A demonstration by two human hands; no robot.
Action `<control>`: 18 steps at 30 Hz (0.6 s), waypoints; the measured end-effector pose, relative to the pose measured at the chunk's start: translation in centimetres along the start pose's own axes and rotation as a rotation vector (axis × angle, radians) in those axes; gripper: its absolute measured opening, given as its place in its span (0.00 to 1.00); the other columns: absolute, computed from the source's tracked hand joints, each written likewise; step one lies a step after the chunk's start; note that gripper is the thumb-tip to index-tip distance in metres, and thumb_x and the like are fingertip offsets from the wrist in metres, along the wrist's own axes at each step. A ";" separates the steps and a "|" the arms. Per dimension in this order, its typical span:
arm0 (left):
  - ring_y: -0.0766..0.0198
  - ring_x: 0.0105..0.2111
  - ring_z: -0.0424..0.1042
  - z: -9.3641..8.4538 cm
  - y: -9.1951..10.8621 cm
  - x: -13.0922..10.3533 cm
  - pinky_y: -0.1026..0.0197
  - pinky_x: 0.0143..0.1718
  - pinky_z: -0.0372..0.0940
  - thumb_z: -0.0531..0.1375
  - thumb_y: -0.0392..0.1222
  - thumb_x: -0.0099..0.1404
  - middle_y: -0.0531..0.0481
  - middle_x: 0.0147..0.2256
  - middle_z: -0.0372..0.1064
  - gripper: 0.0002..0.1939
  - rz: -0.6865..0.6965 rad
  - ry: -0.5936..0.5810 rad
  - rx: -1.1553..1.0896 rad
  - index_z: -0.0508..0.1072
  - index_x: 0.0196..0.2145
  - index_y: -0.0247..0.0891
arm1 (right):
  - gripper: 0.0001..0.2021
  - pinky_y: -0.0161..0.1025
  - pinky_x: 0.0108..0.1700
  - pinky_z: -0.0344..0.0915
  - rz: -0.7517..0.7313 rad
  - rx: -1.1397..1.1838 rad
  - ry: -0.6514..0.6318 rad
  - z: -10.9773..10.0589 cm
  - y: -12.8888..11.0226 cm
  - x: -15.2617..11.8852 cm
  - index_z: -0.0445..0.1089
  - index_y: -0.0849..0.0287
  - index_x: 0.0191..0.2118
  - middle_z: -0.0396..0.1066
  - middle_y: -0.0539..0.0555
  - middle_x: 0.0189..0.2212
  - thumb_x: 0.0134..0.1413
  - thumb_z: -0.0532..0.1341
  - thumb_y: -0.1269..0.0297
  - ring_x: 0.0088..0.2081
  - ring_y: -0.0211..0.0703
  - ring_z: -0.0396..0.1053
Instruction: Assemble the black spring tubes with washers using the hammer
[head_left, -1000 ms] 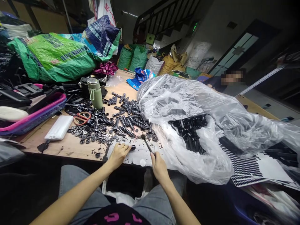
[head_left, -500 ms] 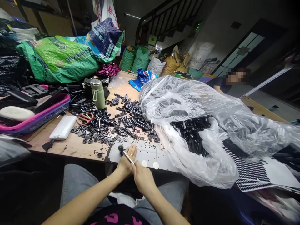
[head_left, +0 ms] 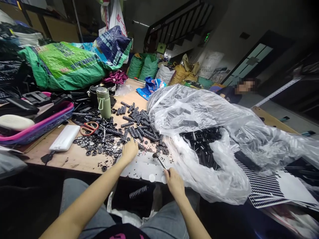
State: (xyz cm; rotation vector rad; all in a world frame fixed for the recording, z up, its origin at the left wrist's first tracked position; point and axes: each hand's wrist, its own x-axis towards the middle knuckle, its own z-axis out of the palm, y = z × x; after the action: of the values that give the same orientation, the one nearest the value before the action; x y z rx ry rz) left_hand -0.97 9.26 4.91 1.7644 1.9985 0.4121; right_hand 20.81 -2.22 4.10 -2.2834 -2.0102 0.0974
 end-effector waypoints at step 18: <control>0.62 0.29 0.69 -0.3 0.8 0.5 0.60 0.33 0.62 0.51 0.36 0.54 0.44 0.31 0.68 0.25 0.017 -0.165 -0.739 0.57 0.51 0.32 | 0.17 0.45 0.44 0.53 0.499 0.285 0.319 -6.4 8.1 18.3 0.59 0.73 0.45 0.57 0.73 0.46 0.49 0.53 0.70 0.50 0.57 0.53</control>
State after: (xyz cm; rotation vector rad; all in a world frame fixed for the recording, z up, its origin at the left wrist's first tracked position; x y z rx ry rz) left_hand -0.46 9.88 5.50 1.2899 1.4431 0.8486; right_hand 31.83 14.67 9.85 -2.3703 -1.1686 0.0463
